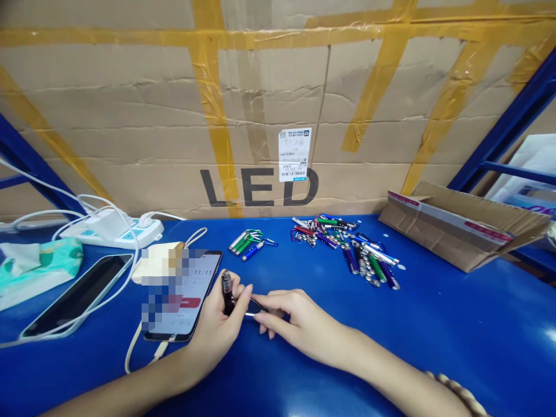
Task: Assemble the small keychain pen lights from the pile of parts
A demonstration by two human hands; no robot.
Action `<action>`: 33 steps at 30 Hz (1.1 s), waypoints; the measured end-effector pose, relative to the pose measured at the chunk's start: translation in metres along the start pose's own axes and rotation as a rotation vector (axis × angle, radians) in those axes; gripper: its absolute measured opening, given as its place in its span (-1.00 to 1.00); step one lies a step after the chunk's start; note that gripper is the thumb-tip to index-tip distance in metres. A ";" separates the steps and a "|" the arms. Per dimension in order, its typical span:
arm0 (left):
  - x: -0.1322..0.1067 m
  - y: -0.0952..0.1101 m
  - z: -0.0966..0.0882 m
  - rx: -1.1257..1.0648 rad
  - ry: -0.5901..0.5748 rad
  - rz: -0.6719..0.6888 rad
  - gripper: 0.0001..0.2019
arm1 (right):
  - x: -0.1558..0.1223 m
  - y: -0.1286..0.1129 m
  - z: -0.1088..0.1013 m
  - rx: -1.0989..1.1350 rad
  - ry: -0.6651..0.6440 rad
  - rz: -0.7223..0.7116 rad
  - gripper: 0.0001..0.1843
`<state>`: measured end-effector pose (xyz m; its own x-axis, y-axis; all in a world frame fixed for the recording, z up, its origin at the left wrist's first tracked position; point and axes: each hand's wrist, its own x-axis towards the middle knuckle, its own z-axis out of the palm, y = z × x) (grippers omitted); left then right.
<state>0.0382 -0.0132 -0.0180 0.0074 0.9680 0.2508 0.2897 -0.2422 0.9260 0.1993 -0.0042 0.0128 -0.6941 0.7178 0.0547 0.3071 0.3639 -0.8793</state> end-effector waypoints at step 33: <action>-0.006 0.003 -0.002 0.067 -0.098 0.008 -0.83 | 0.001 0.016 0.010 -0.578 0.237 -0.358 -0.61</action>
<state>0.0367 -0.0195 -0.0158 0.1028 0.9686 0.2265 0.3528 -0.2485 0.9021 0.1974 -0.0037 -0.0062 -0.6769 0.5814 0.4514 0.4285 0.8099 -0.4005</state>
